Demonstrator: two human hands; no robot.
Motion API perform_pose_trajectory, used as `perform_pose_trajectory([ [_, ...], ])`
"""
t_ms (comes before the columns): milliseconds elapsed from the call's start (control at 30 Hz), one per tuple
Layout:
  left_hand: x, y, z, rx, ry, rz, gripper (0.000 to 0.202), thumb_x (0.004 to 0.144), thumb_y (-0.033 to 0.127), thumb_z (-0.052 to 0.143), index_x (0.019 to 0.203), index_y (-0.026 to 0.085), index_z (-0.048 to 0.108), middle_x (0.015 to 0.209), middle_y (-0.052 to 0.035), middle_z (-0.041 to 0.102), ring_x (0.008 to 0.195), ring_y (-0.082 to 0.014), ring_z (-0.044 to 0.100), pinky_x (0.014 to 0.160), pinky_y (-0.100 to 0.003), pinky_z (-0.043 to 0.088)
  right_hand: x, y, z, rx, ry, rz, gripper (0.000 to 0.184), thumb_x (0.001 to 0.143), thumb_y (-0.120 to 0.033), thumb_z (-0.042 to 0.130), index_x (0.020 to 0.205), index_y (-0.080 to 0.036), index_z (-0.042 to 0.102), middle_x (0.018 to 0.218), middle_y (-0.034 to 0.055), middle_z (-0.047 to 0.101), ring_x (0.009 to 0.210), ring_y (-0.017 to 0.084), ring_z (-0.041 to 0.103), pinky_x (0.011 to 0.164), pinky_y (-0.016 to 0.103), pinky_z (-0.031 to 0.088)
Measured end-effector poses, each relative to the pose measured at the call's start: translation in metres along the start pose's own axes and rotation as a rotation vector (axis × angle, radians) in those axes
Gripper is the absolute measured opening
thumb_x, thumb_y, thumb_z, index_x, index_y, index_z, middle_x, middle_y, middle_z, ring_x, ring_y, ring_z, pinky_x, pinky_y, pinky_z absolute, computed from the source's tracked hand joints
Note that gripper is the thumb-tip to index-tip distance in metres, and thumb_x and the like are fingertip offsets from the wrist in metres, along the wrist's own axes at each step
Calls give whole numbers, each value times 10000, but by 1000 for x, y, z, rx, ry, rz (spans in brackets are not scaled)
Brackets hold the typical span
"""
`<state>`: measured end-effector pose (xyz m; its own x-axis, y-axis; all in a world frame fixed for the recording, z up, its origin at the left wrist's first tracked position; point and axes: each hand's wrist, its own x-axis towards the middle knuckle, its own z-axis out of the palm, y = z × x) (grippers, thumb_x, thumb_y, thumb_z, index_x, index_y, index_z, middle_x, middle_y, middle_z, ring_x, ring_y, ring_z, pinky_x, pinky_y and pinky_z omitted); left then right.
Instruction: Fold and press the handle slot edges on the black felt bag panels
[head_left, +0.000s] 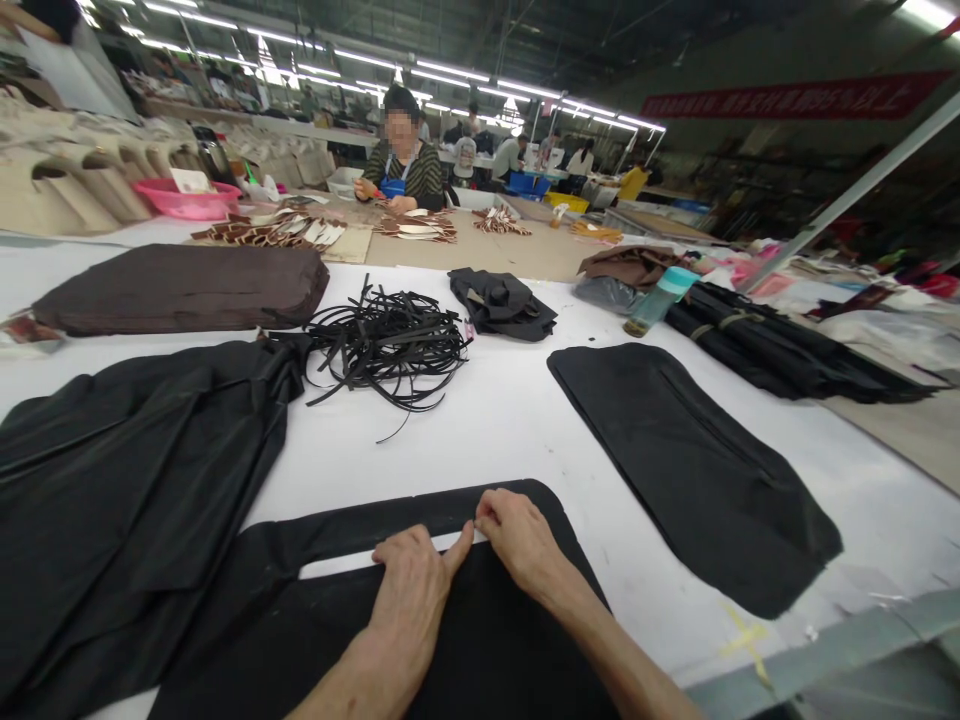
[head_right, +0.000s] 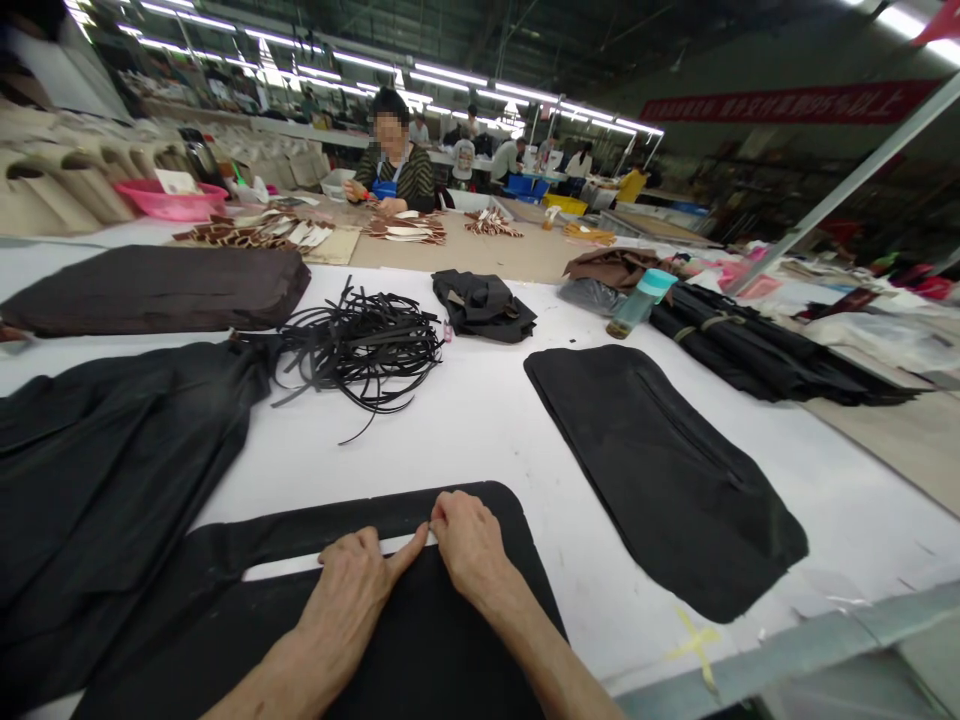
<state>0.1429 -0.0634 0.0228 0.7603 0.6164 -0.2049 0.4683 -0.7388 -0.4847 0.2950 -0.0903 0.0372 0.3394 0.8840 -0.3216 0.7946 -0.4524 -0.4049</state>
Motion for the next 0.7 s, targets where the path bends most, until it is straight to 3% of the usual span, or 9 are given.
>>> perform_pose_trajectory([
  [100, -5, -7, 11, -152, 86, 36, 692, 812, 43, 432, 1363, 411, 233, 805, -59, 574, 694, -253, 583, 554, -351, 456, 6, 2, 6, -4, -2, 24, 96, 753, -192, 496, 698, -201, 574, 751, 8, 624, 725, 144, 548, 614, 253, 305],
  [200, -14, -17, 25, -266, 192, 63, 596, 780, 23, 451, 1322, 260, 382, 895, -77, 568, 793, -248, 561, 641, -367, 492, 12, 3, 4, -10, -26, 37, 52, 710, -227, 558, 667, -202, 575, 726, 9, 621, 735, 161, 551, 612, 258, 302],
  [300, -26, -27, 36, -299, 227, 55, 579, 726, -61, 423, 1262, 158, 455, 971, -87, 569, 851, -230, 546, 730, -361, 502, 16, 4, -3, -26, -63, 49, 57, 686, -214, 579, 632, -196, 574, 705, 14, 621, 729, 167, 555, 601, 260, 297],
  [500, -40, -45, 43, -430, 161, 2, 548, 700, -136, 349, 1160, 99, 531, 993, -79, 591, 895, -212, 548, 795, -330, 502, 17, 19, -17, -55, -103, 95, 58, 685, -187, 585, 627, -189, 582, 717, 15, 635, 735, 160, 566, 576, 248, 297],
  [700, -43, -52, 46, -646, 56, -129, 544, 748, -117, 295, 1164, 138, 535, 1252, -99, 509, 1105, -199, 505, 899, -304, 471, 8, 19, -19, -160, -68, 131, 93, 756, -165, 528, 686, -188, 584, 774, 34, 637, 761, 184, 578, 581, 261, 310],
])
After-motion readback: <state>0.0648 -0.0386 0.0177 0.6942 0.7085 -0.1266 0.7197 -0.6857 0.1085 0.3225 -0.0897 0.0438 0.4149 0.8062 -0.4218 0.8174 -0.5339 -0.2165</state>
